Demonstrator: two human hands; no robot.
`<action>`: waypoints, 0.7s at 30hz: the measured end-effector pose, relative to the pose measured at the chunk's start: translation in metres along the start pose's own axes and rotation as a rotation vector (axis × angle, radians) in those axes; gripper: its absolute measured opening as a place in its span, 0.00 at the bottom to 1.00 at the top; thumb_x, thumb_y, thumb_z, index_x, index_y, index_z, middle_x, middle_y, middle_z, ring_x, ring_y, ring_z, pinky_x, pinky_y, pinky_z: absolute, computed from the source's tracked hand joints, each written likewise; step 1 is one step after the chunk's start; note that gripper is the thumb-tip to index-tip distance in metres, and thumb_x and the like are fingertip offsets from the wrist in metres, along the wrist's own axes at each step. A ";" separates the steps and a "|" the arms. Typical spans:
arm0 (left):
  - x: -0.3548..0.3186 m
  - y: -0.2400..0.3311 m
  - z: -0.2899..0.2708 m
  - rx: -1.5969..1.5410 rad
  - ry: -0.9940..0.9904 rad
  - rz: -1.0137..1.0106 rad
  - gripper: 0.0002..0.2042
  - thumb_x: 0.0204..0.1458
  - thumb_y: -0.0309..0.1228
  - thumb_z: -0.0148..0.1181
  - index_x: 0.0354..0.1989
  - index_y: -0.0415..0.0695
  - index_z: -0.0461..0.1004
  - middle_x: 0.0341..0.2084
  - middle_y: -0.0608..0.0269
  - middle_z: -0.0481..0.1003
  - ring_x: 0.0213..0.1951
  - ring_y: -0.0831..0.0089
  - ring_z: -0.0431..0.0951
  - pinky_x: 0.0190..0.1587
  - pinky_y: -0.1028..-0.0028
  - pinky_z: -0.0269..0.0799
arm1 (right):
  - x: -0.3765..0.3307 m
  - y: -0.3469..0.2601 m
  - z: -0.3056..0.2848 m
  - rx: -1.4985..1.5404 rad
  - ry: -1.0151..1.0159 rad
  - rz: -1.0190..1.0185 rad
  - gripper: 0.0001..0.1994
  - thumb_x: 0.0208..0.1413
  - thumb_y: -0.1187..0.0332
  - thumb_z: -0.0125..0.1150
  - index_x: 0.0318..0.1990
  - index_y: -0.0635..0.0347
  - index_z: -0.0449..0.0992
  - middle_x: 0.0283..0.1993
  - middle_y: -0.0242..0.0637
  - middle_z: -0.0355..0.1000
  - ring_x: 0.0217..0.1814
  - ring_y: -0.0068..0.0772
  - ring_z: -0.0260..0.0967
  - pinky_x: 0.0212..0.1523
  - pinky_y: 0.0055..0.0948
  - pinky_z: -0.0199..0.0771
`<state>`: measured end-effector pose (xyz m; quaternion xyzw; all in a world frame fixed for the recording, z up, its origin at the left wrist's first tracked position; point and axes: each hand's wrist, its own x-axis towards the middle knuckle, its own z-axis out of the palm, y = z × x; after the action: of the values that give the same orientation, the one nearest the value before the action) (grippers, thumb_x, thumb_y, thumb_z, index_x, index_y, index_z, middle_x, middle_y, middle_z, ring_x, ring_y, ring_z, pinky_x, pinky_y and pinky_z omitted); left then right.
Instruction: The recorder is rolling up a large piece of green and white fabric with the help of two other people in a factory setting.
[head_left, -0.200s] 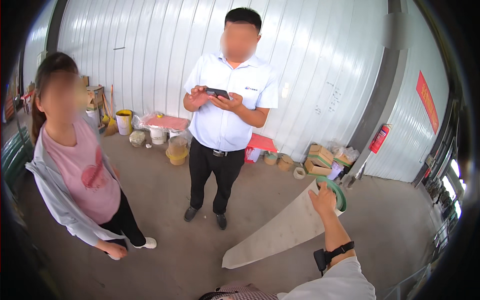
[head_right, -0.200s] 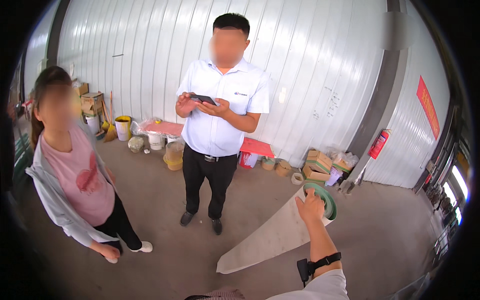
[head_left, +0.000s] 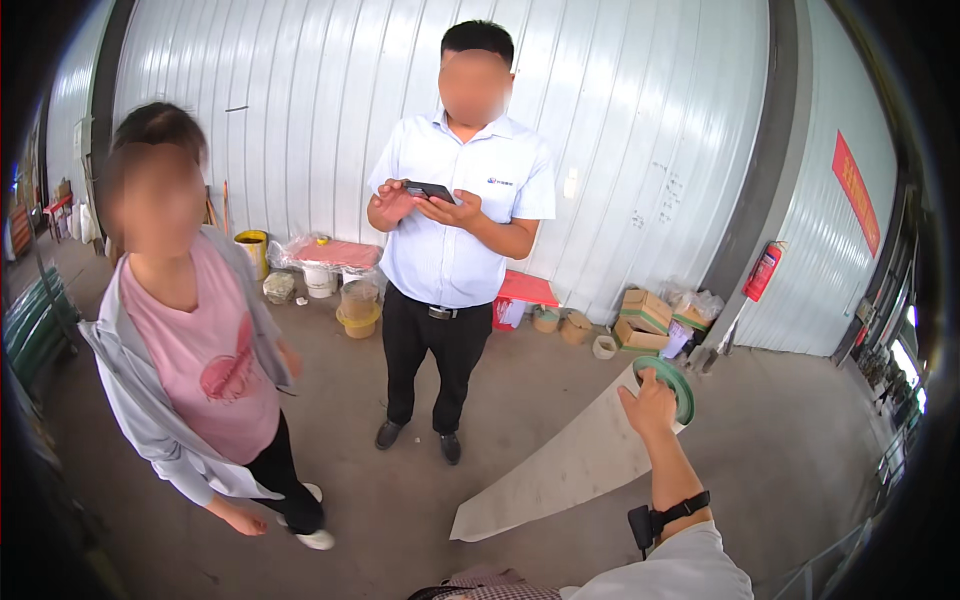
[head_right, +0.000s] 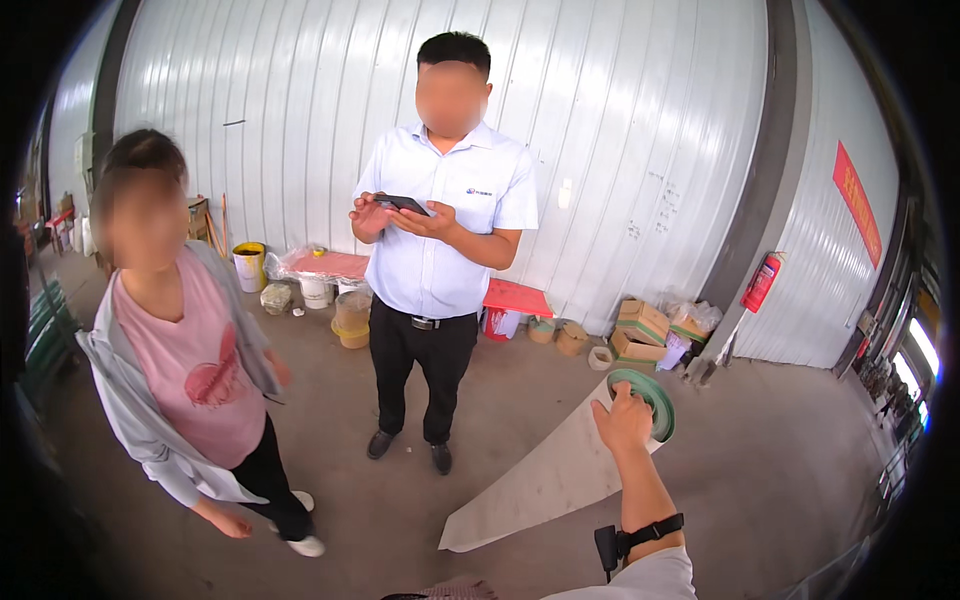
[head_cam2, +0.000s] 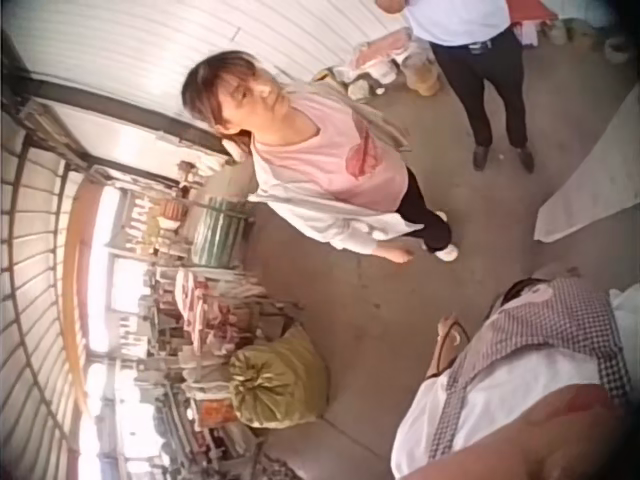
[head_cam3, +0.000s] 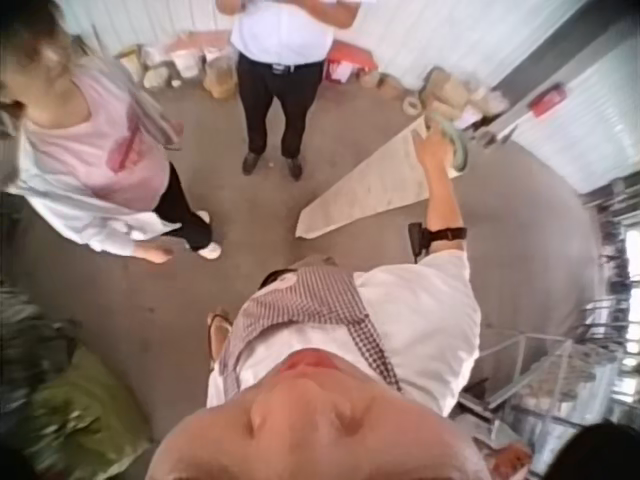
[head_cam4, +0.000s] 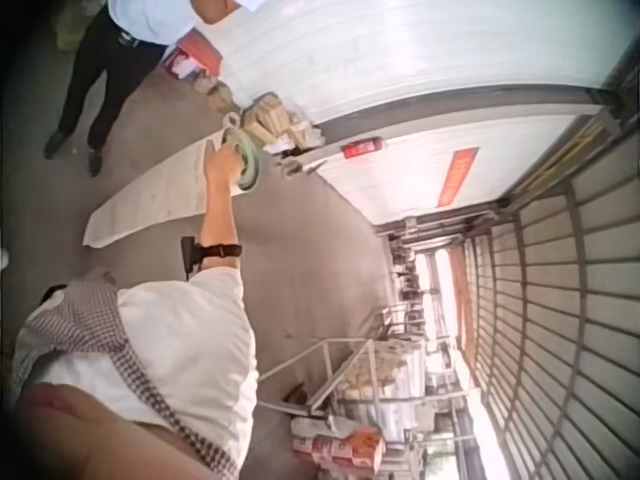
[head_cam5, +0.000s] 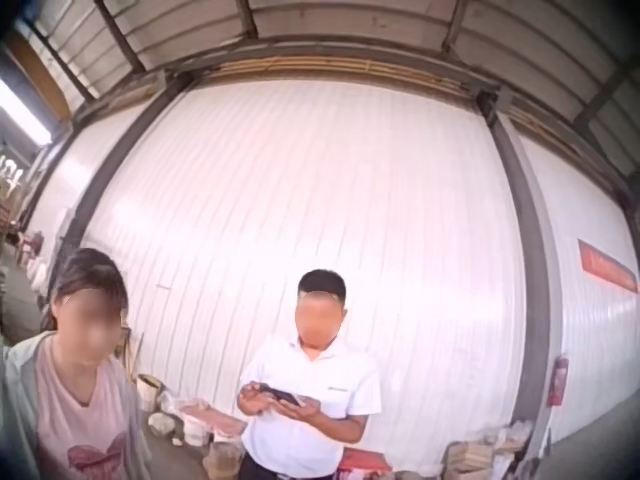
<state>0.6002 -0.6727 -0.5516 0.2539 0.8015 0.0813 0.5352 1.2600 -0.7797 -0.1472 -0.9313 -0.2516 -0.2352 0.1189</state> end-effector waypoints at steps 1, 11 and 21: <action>0.000 0.001 0.001 -0.003 -0.001 -0.001 0.25 0.61 0.36 0.59 0.64 0.36 0.66 0.59 0.43 0.71 0.59 0.52 0.73 0.58 0.61 0.72 | -0.002 0.000 -0.002 0.008 -0.002 -0.002 0.24 0.51 0.53 0.68 0.49 0.57 0.68 0.39 0.49 0.76 0.45 0.51 0.74 0.49 0.47 0.70; -0.003 -0.002 0.006 -0.045 -0.015 0.009 0.26 0.60 0.36 0.60 0.63 0.35 0.66 0.58 0.42 0.71 0.58 0.52 0.74 0.56 0.62 0.72 | -0.018 0.019 -0.008 0.044 0.018 0.056 0.25 0.49 0.54 0.69 0.49 0.58 0.68 0.43 0.53 0.75 0.45 0.57 0.73 0.48 0.51 0.71; -0.021 -0.004 0.007 -0.133 -0.020 -0.033 0.27 0.59 0.36 0.62 0.63 0.33 0.66 0.57 0.40 0.72 0.58 0.52 0.74 0.55 0.63 0.73 | -0.047 0.042 -0.025 0.036 0.028 0.110 0.24 0.51 0.55 0.68 0.48 0.59 0.68 0.43 0.51 0.75 0.49 0.54 0.72 0.52 0.49 0.69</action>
<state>0.6120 -0.6872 -0.5390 0.2052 0.7932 0.1229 0.5601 1.2367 -0.8426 -0.1536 -0.9379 -0.2027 -0.2369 0.1521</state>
